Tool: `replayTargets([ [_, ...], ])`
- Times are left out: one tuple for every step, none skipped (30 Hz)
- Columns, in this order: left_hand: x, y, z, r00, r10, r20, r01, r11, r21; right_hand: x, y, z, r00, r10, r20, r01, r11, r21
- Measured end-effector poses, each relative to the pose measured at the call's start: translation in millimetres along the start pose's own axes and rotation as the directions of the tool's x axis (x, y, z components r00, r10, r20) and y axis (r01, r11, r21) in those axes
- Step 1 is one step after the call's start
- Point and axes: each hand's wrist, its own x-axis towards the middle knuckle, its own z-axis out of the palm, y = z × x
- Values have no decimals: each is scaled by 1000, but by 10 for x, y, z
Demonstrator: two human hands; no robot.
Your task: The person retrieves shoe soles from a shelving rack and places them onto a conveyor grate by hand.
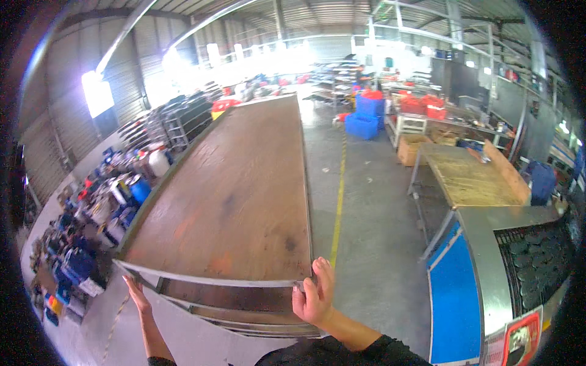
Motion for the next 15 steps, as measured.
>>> replayTargets([
  [195,-19,123,1000,-11,26,13,997,-79,11,16,12,1000,-6,-5,5,1000,-28],
  [63,36,827,980,133,-149,-176,929,-326,-31,86,-35,1000,-1,13,2,995,-104],
  [103,-27,782,970,111,-216,-173,941,-292,-39,52,-34,1000,3,13,-1,992,-125],
  [116,-84,822,957,83,-278,-159,952,-263,-44,78,-38,1000,4,12,-2,988,-151],
  [114,-132,832,960,74,-271,-142,960,-240,-35,135,-45,1000,14,9,-12,984,-180],
  [22,-68,940,966,58,-252,-124,959,-253,-25,245,-106,1000,21,14,-17,977,-211],
  [-92,36,1063,976,78,-203,-120,971,-205,-10,365,-193,999,36,21,-30,967,-253],
  [-201,104,1104,980,104,-171,-129,981,-142,10,504,-227,999,37,29,-28,966,-256],
  [-269,113,1143,979,112,-173,-143,974,-176,58,635,-255,999,33,16,-28,958,-285],
  [-357,89,1254,981,106,-163,-135,974,-183,99,801,-308,1000,28,0,-27,946,-323],
  [-478,67,1371,986,121,-118,-142,972,-188,134,997,-382,1000,27,2,-24,943,-333],
  [-588,54,1506,987,141,-70,-152,969,-194,172,1219,-483,1000,23,-8,-24,930,-367],
  [-690,-6,1652,994,102,-45,-110,966,-233,206,1447,-582,1000,21,-19,-27,918,-396],
  [-823,-50,1812,994,109,22,-100,962,-256,249,1664,-700,999,44,-16,-46,902,-429],
  [-965,-115,1922,991,107,77,-83,959,-271,280,1899,-774,997,70,-12,-68,892,-448],
])
